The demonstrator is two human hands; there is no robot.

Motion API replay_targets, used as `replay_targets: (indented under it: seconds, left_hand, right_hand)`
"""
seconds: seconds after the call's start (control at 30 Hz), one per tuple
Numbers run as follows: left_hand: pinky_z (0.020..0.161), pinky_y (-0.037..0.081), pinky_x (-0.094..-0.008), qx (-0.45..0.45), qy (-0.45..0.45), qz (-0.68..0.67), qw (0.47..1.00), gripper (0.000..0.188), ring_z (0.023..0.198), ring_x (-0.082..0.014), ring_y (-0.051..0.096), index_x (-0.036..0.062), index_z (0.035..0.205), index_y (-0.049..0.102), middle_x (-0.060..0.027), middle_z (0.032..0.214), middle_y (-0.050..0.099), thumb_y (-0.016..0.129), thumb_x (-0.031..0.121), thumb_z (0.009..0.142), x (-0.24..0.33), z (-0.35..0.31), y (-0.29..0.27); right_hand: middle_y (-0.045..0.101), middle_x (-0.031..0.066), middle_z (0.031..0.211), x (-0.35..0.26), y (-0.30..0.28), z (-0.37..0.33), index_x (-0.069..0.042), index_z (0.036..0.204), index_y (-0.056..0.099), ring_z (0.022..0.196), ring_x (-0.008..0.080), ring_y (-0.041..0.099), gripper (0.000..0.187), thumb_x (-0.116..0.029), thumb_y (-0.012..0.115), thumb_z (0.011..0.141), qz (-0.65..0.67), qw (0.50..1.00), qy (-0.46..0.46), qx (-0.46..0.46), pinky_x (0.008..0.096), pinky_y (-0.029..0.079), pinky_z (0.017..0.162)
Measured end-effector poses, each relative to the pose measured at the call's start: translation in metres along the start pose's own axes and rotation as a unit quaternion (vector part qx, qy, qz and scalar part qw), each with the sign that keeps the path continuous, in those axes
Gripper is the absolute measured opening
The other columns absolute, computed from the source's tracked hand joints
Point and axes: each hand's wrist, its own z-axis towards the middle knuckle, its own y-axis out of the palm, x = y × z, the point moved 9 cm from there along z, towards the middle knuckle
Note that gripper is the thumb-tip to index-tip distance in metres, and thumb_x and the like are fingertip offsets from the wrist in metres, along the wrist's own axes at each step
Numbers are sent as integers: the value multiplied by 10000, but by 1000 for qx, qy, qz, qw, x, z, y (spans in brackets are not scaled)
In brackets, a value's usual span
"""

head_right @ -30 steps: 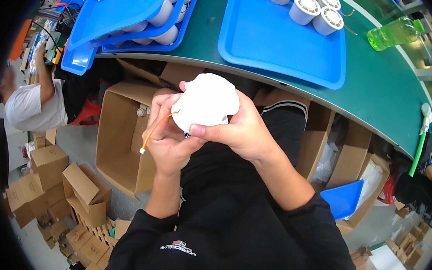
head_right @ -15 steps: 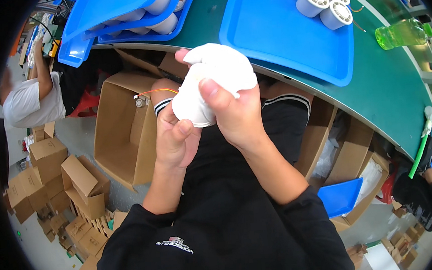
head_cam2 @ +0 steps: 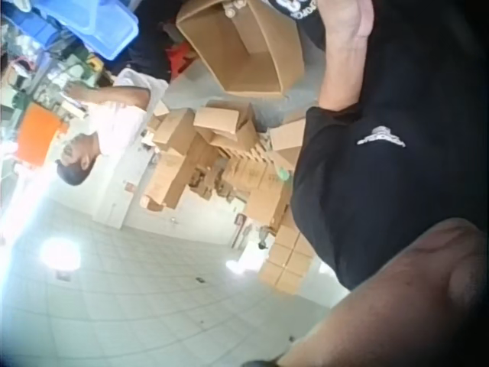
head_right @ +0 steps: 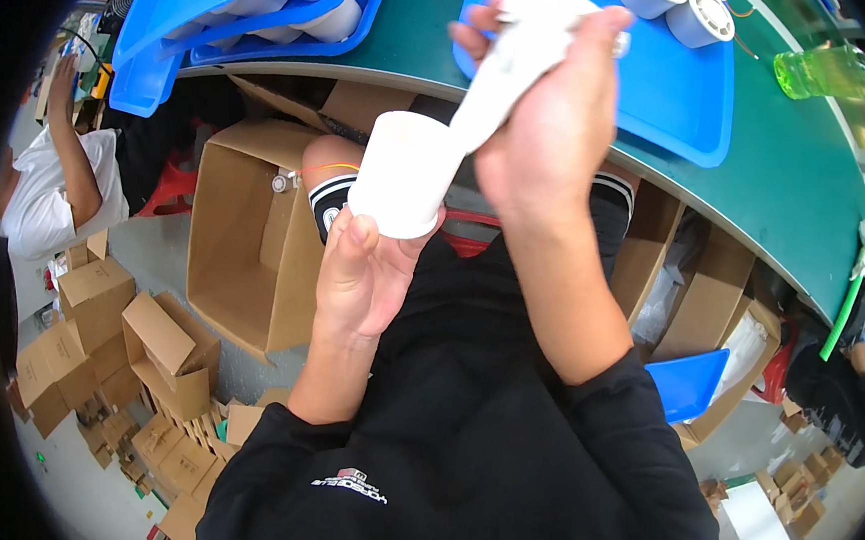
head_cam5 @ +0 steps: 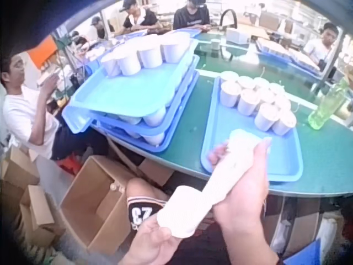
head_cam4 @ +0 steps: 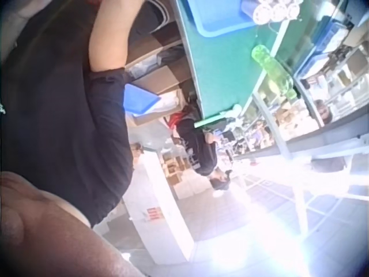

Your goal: Cleaning small cylindrical electronic components with a white cloth and placing them into a box.

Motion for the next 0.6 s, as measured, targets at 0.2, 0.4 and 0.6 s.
replay_targets:
  seconds: [0.2, 0.4, 0.6]
  left_hand:
    - [1020, 484, -360, 75, 41, 111, 990, 565, 1146, -217, 612, -67, 1312, 490, -129, 1269, 599, 728, 203, 877, 9, -1, -7]
    - [973, 493, -339, 78, 75, 151, 983, 507, 1118, -190, 586, -88, 1285, 521, -114, 1207, 598, 735, 4, 835, 18, -2, 2]
    - [976, 498, -339, 69, 119, 176, 975, 516, 1104, -184, 580, -103, 1257, 533, -91, 1176, 561, 756, -47, 795, 16, -4, 10]
  right_hand:
    - [471, 72, 874, -43, -14, -2, 8, 1042, 479, 625, 126, 394, 308, -285, 398, 993, -45, 982, -49, -179, 257, 303, 502]
    - [567, 131, 978, -61, 8, -69, -15, 999, 587, 784, 194, 555, 235, 22, 675, 784, -461, 771, -352, -264, 284, 452, 663]
    - [557, 75, 885, -43, 32, -89, -53, 914, 742, 716, 211, 563, 384, 21, 732, 537, -486, 707, -373, -354, 297, 446, 599]
